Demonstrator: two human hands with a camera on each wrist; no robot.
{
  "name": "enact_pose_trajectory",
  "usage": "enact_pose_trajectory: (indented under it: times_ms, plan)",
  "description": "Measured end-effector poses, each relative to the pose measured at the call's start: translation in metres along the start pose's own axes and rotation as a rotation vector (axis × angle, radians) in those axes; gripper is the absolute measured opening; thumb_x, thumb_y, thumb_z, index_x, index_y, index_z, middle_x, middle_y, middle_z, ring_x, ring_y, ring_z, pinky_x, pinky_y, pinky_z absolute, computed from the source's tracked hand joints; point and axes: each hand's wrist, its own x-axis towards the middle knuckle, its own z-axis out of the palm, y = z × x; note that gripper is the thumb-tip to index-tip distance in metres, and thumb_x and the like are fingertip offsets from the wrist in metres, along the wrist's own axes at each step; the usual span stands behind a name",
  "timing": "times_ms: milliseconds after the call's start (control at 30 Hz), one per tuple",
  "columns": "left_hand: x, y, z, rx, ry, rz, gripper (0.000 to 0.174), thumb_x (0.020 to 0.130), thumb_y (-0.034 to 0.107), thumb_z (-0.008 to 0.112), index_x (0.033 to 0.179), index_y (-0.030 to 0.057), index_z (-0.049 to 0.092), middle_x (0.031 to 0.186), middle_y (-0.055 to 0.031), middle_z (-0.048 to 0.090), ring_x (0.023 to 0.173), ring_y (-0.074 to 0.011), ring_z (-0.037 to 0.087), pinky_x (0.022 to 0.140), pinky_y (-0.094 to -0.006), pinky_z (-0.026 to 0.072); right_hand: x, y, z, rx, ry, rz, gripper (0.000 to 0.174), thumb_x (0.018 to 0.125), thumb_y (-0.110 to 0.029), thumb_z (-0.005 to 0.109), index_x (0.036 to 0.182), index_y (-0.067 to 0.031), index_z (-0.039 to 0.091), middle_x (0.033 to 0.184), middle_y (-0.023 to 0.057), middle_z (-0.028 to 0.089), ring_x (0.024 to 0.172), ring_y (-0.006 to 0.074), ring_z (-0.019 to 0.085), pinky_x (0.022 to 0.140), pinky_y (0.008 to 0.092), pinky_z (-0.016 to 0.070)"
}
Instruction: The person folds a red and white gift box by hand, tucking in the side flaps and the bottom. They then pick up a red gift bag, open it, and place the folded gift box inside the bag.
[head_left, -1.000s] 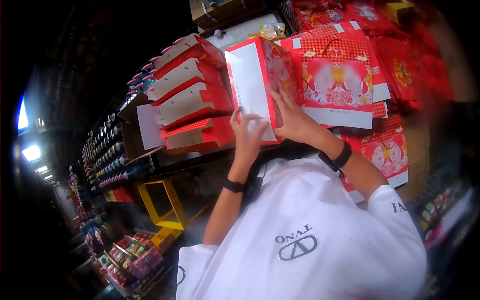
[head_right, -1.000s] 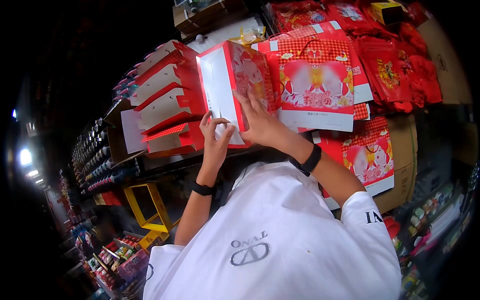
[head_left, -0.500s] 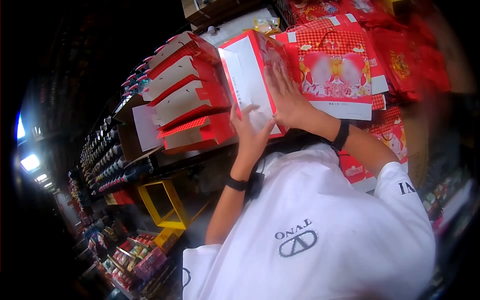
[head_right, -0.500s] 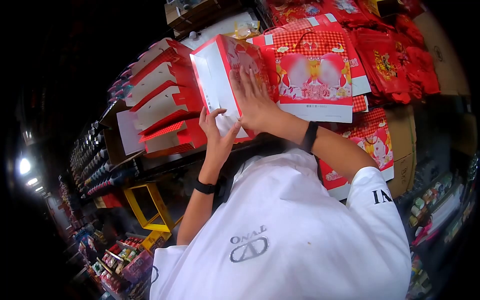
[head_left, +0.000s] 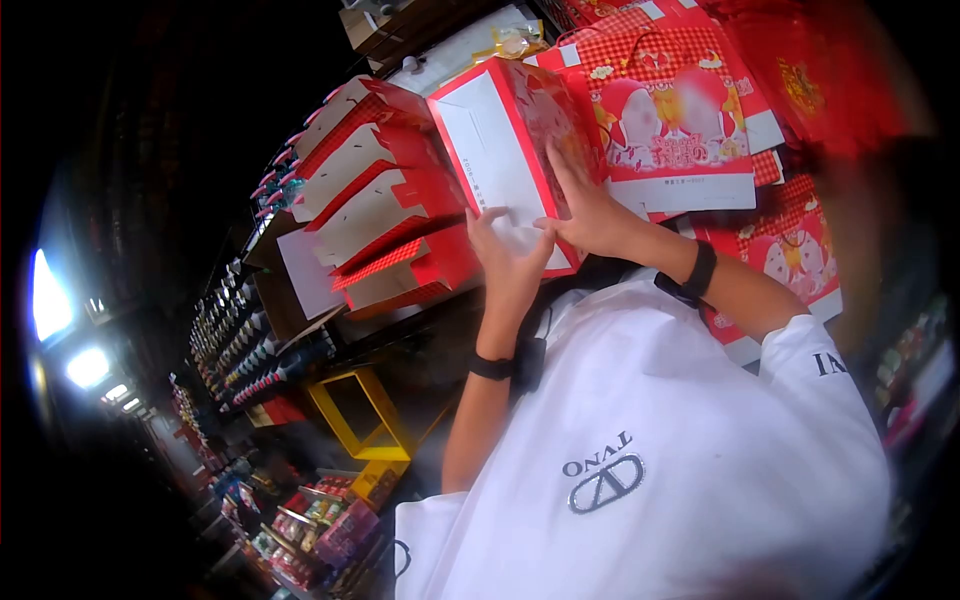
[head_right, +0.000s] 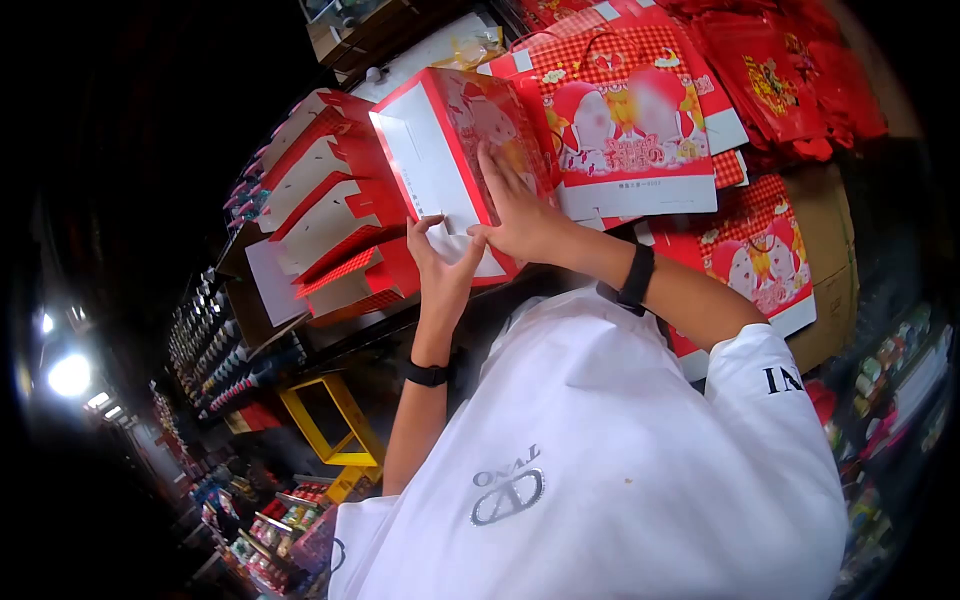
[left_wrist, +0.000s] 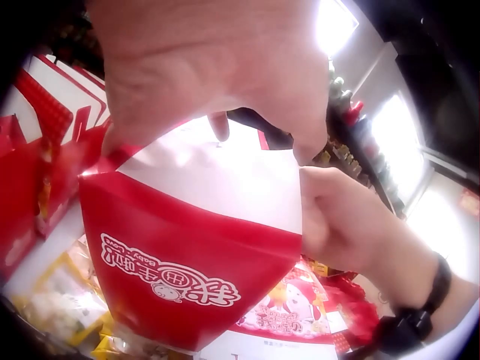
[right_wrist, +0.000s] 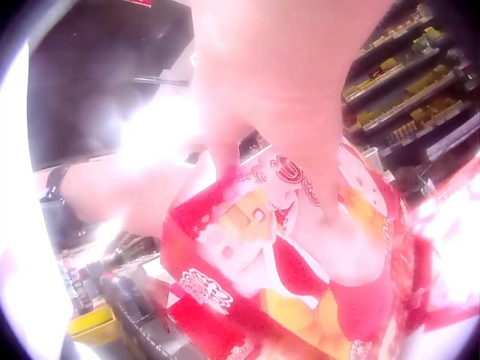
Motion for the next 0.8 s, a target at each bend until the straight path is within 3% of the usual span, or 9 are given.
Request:
enact_pose_trajectory:
  times_ms: [100, 200, 300, 367, 433, 467, 567, 667, 800]
  plan:
    - [-0.003, -0.007, 0.001, -0.040, -0.018, -0.017, 0.078, 0.088, 0.038, 0.084, 0.138, -0.0022, 0.039, 0.153, -0.0267, 0.033, 0.152, -0.0399, 0.026, 0.123, -0.0492, 0.0253, -0.011, -0.005, 0.003, 0.015, 0.017, 0.042, 0.112, 0.090, -0.032, 0.080, 0.167, 0.0008, 0.006, 0.172, 0.0283, 0.013, 0.159, 0.0453, 0.015, 0.128, 0.0479, 0.0226]
    - [-0.002, -0.005, 0.004, -0.094, -0.025, -0.075, 0.086, 0.087, 0.039, 0.085, 0.140, -0.0056, 0.035, 0.152, -0.0287, 0.032, 0.148, -0.0395, 0.030, 0.122, -0.0491, 0.0260, -0.009, 0.001, 0.007, 0.096, 0.072, 0.070, 0.102, 0.092, -0.035, 0.077, 0.165, 0.0025, 0.016, 0.169, 0.0273, 0.025, 0.156, 0.0424, 0.027, 0.125, 0.0461, 0.0282]
    - [-0.003, 0.001, 0.012, 0.006, 0.021, -0.035, 0.098, 0.084, 0.040, 0.087, 0.145, -0.0088, 0.028, 0.151, -0.0320, 0.031, 0.145, -0.0419, 0.031, 0.120, -0.0511, 0.0276, 0.012, 0.018, -0.013, 0.577, 0.002, 0.108, 0.097, 0.093, -0.037, 0.076, 0.163, 0.0034, 0.022, 0.163, 0.0277, 0.036, 0.151, 0.0402, 0.037, 0.122, 0.0441, 0.0346]
    - [-0.004, -0.013, 0.025, 0.265, 0.057, 0.063, 0.109, 0.081, 0.042, 0.089, 0.150, -0.0101, 0.021, 0.151, -0.0344, 0.030, 0.145, -0.0444, 0.029, 0.120, -0.0537, 0.0284, 0.020, 0.004, -0.031, 0.367, 0.088, 0.185, 0.101, 0.090, -0.043, 0.077, 0.161, 0.0063, 0.024, 0.161, 0.0283, 0.039, 0.149, 0.0390, 0.042, 0.121, 0.0422, 0.0372]
    - [-0.004, 0.004, 0.039, 0.352, 0.107, 0.190, 0.111, 0.073, 0.045, 0.091, 0.147, -0.0115, 0.032, 0.144, -0.0319, 0.041, 0.137, -0.0464, 0.039, 0.117, -0.0555, 0.0333, 0.024, -0.024, -0.045, 0.177, 0.130, 0.279, 0.106, 0.088, -0.047, 0.078, 0.160, 0.0078, 0.023, 0.163, 0.0288, 0.035, 0.151, 0.0399, 0.039, 0.122, 0.0447, 0.0356]
    - [-0.003, 0.012, 0.045, 0.394, 0.131, 0.256, 0.112, 0.069, 0.047, 0.092, 0.145, -0.0122, 0.037, 0.140, -0.0307, 0.047, 0.134, -0.0475, 0.044, 0.115, -0.0564, 0.0358, 0.026, -0.022, -0.032, -0.073, 0.235, 0.216, 0.115, 0.085, -0.050, 0.078, 0.161, 0.0083, 0.015, 0.166, 0.0305, 0.026, 0.152, 0.0451, 0.033, 0.123, 0.0524, 0.0330]
    - [-0.001, 0.026, 0.056, 0.551, 0.155, 0.387, 0.108, 0.068, 0.047, 0.091, 0.143, -0.0135, 0.041, 0.134, -0.0311, 0.054, 0.129, -0.0505, 0.047, 0.114, -0.0587, 0.0354, 0.031, -0.009, -0.019, -0.098, 0.361, 0.176, 0.117, 0.085, -0.044, 0.077, 0.162, 0.0078, 0.005, 0.165, 0.0356, 0.019, 0.152, 0.0520, 0.029, 0.122, 0.0608, 0.0305]
    - [-0.002, 0.040, 0.053, 0.568, 0.043, 0.506, 0.106, 0.068, 0.048, 0.089, 0.141, -0.0139, 0.044, 0.136, -0.0331, 0.054, 0.129, -0.0527, 0.045, 0.113, -0.0591, 0.0353, 0.029, 0.000, -0.010, -0.146, 0.512, 0.115, 0.114, 0.087, -0.036, 0.074, 0.162, 0.0089, 0.000, 0.158, 0.0406, 0.026, 0.147, 0.0583, 0.031, 0.121, 0.0642, 0.0303]
    - [-0.010, 0.042, 0.055, 0.450, 0.011, 0.447, 0.092, 0.079, 0.050, 0.081, 0.149, -0.0006, 0.049, 0.151, -0.0312, 0.043, 0.146, -0.0511, 0.032, 0.125, -0.0683, 0.0135, 0.019, -0.012, -0.019, -0.299, 0.544, 0.098, 0.109, 0.088, -0.033, 0.072, 0.160, 0.0124, 0.005, 0.142, 0.0410, 0.041, 0.129, 0.0577, 0.047, 0.106, 0.0616, 0.0445]
